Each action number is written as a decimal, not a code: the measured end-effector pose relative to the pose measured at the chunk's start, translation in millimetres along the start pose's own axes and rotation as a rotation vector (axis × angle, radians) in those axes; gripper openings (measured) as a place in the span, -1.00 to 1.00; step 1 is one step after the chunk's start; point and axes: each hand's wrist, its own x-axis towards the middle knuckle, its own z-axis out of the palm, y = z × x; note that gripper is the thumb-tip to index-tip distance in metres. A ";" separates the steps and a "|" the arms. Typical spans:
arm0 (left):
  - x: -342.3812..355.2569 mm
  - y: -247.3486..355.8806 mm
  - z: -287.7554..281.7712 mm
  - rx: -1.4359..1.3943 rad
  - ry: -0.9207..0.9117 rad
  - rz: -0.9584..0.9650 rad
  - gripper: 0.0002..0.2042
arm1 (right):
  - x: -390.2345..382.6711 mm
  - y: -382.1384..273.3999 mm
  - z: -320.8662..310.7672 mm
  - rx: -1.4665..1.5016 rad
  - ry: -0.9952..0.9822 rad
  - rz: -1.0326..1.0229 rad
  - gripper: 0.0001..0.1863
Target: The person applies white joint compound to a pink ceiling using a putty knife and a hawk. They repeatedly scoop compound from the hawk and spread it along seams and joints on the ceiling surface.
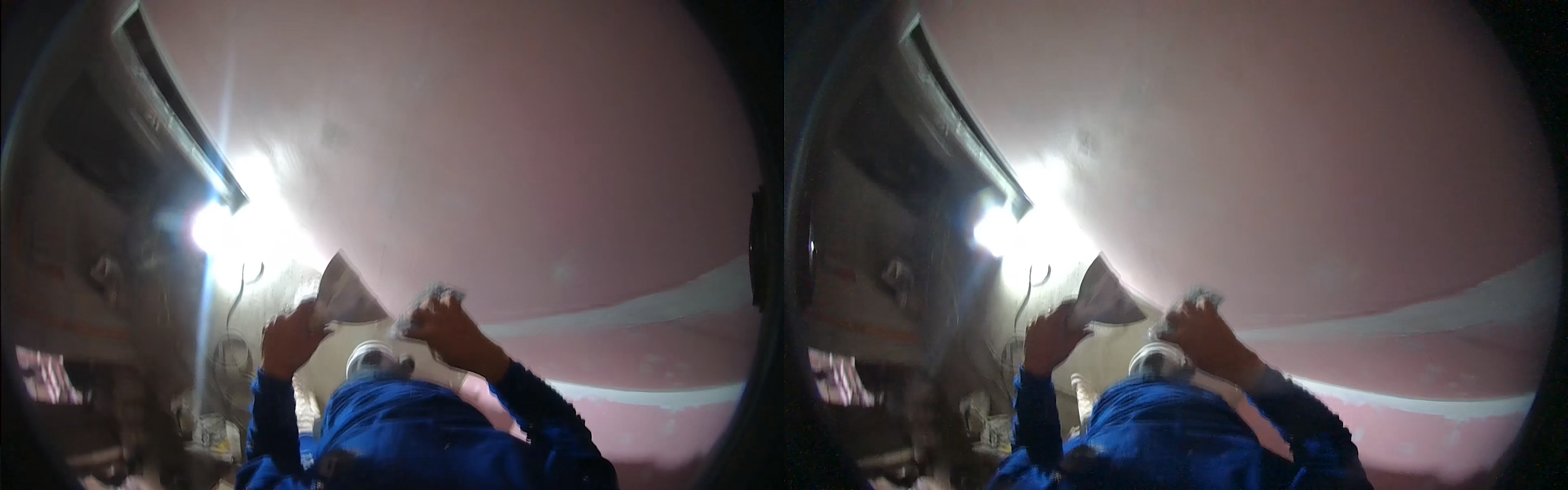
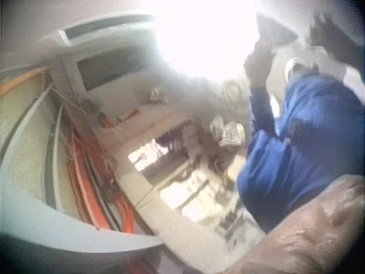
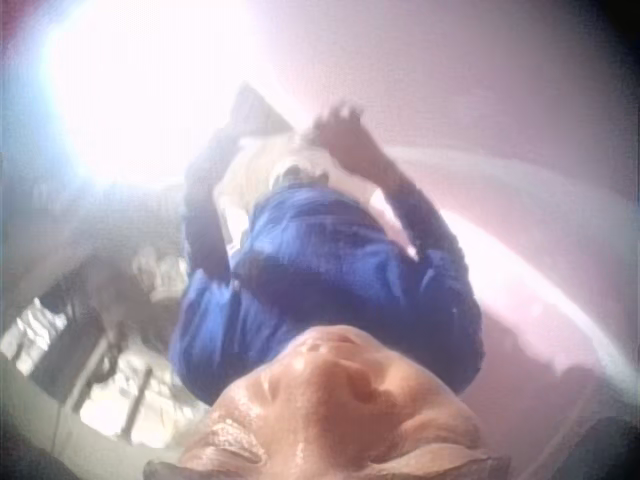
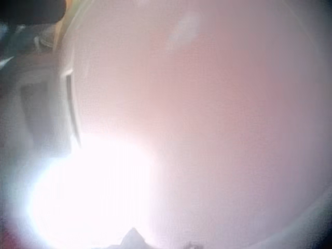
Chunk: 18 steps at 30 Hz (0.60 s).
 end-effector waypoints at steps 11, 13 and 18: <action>102.0 38.3 -97.3 -0.112 0.087 0.266 -0.52 | -54.4 39.5 -82.4 1.514 0.592 0.331 -0.65; 128.1 50.6 -124.8 -0.195 0.111 0.415 -0.57 | -46.7 40.0 -99.5 1.535 0.776 0.356 -0.65; 163.6 104.0 -180.8 -0.337 0.226 0.942 -0.44 | -67.5 23.4 -151.0 1.760 0.966 0.161 -0.61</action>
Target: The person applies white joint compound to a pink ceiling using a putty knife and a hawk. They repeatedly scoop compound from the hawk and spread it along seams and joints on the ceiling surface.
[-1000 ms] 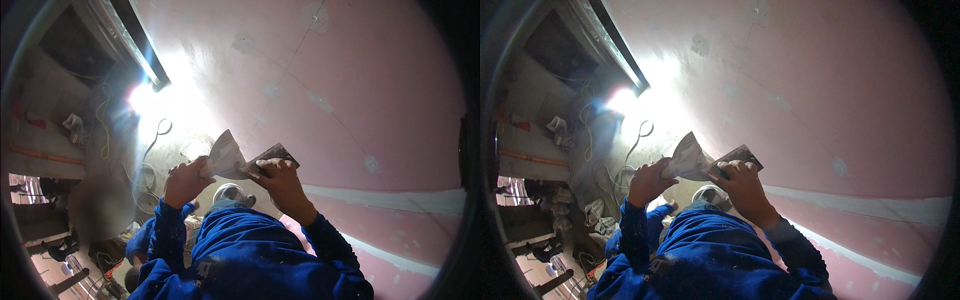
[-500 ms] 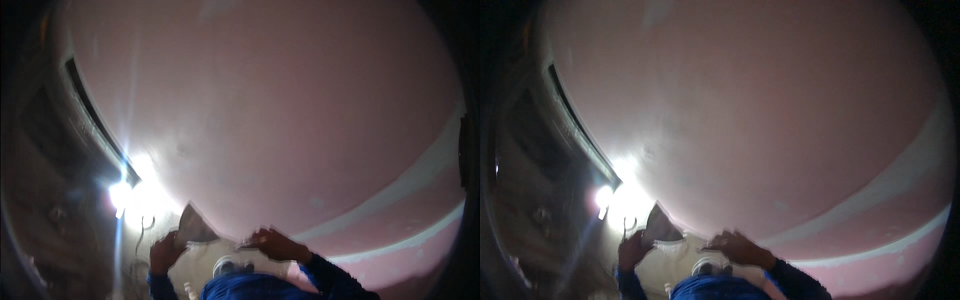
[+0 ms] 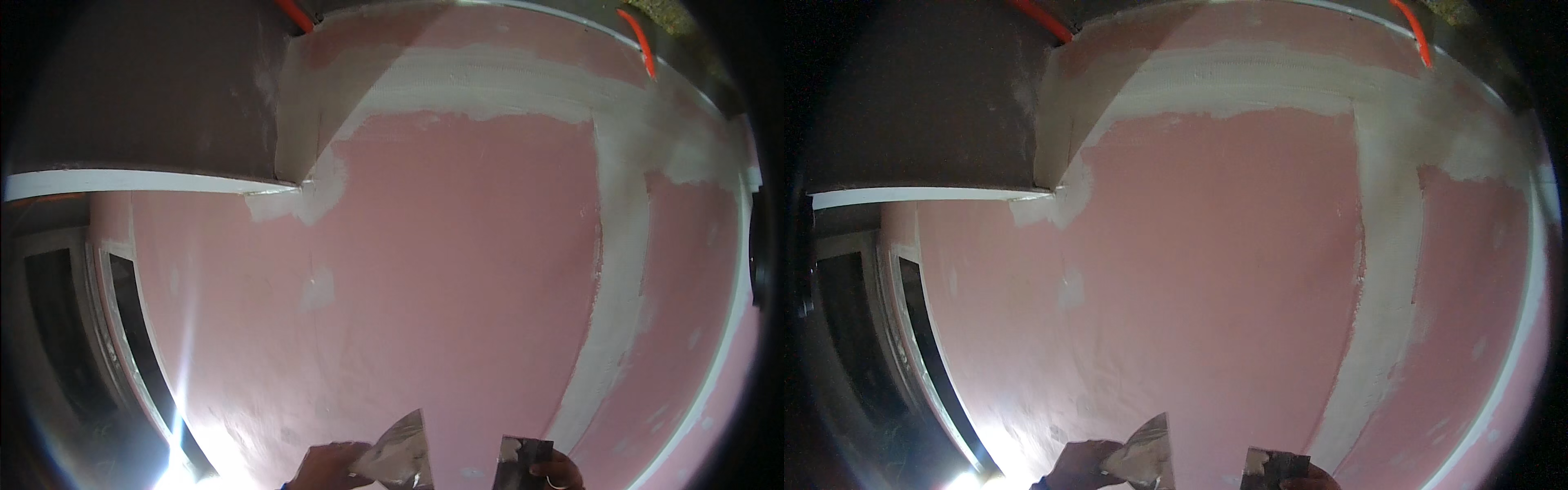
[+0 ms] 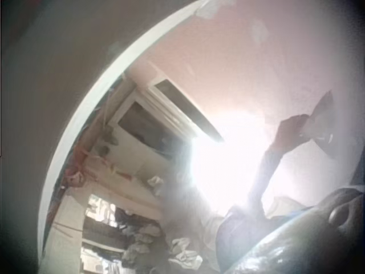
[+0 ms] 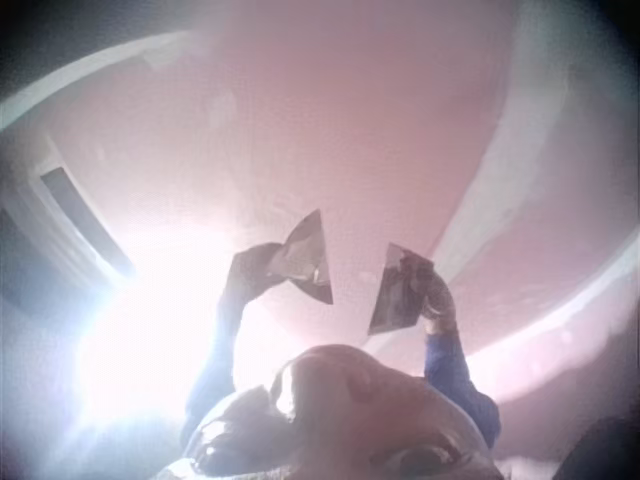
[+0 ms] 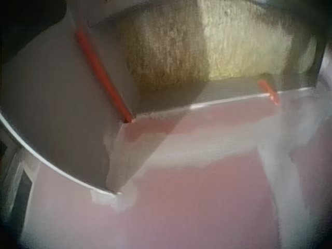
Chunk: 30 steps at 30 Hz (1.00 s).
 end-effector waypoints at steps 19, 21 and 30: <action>92.4 -12.0 -11.2 0.189 -0.015 0.493 -0.41 | 254.9 -326.2 381.2 -2.565 0.375 -1.800 -0.76; 91.6 -14.3 -7.6 0.196 0.053 0.556 -0.40 | 292.3 -331.2 407.9 -2.679 0.691 -1.571 -0.66; 89.2 -14.4 -6.0 0.156 -0.004 0.516 -0.39 | 374.4 -340.3 431.2 -2.753 0.779 -1.499 -0.58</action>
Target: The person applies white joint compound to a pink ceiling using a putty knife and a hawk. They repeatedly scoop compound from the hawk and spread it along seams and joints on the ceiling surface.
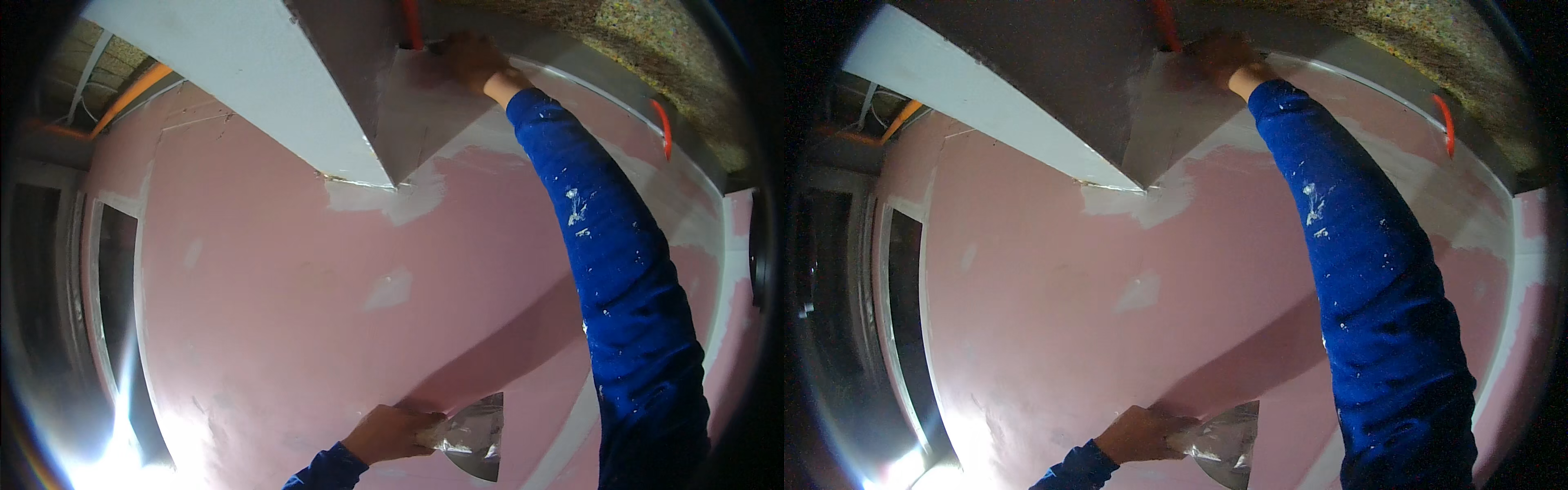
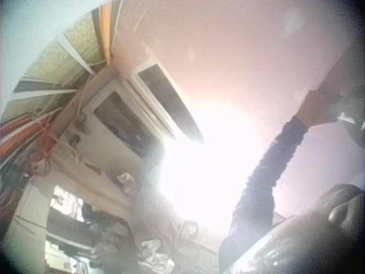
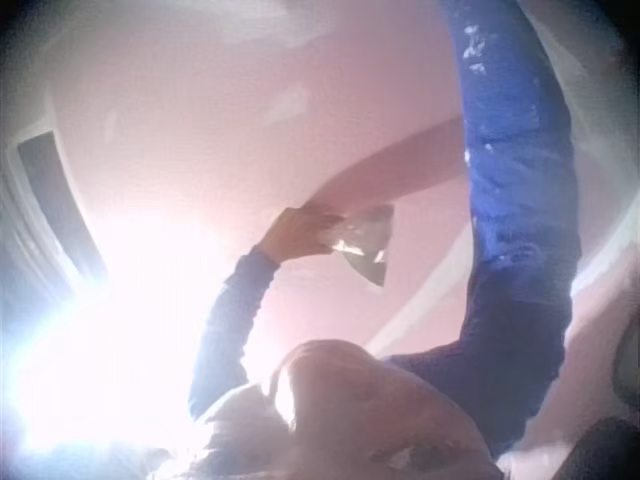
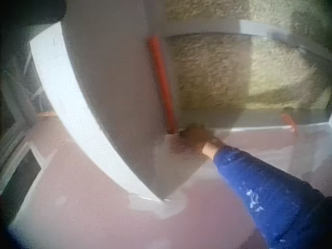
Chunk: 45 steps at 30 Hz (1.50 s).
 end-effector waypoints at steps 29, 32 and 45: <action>2.4 4.9 0.4 0.087 -0.067 0.016 -0.42 | 11.8 3.0 5.8 -0.047 -0.060 -0.091 -0.52; 4.7 10.7 -3.1 0.123 -0.079 -0.032 -0.44 | 23.4 18.6 -2.2 0.010 -0.092 -0.119 -0.53; 1.7 4.2 2.6 -0.036 0.043 0.003 -0.42 | 4.9 34.8 -1.2 0.059 -0.103 0.008 -0.51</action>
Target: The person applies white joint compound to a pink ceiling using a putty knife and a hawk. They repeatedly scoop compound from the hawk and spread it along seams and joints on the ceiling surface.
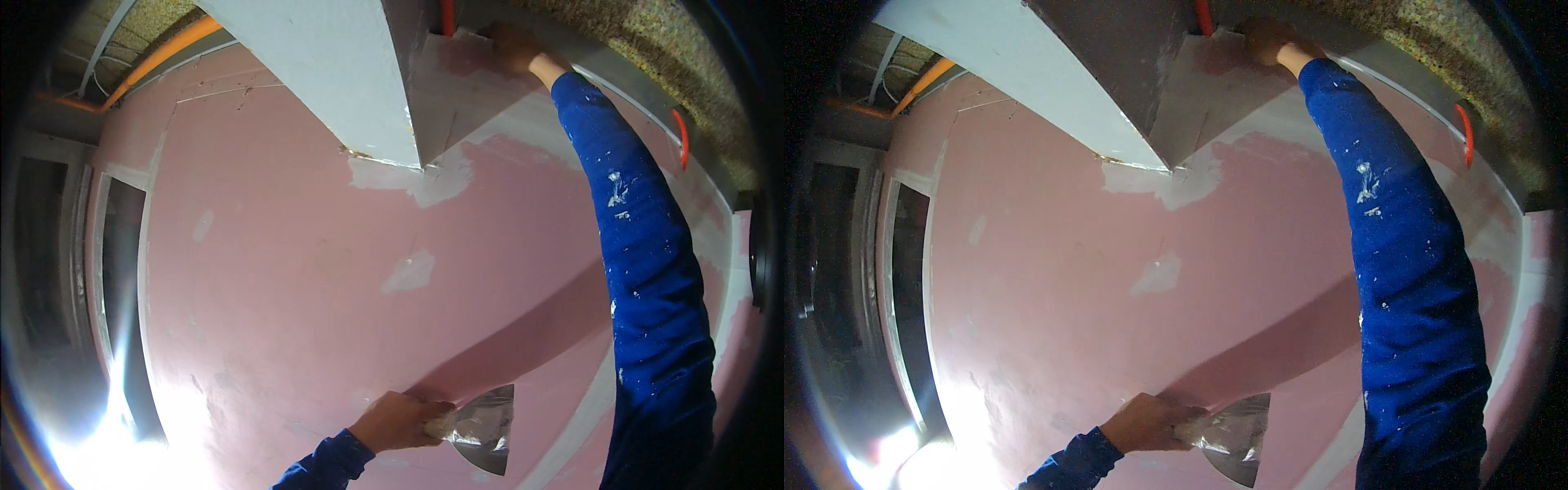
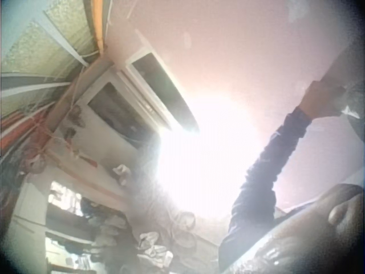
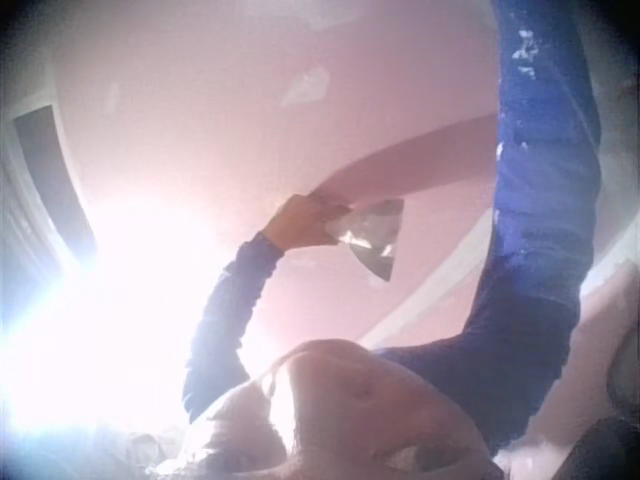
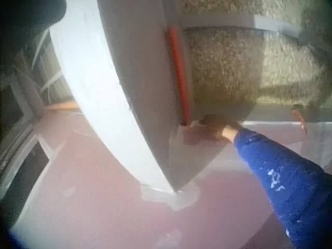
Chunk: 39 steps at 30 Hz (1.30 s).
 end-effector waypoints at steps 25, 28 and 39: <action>-0.7 7.2 1.9 0.042 -0.055 -0.026 -0.40 | 13.0 13.9 12.4 0.049 0.156 -0.097 -0.61; -1.8 7.8 2.7 0.026 -0.065 -0.052 -0.41 | 9.6 7.3 14.3 0.047 0.184 -0.109 -0.59; -0.1 13.6 4.7 0.076 -0.018 0.002 -0.41 | -0.9 -19.4 18.0 0.028 0.194 -0.107 -0.46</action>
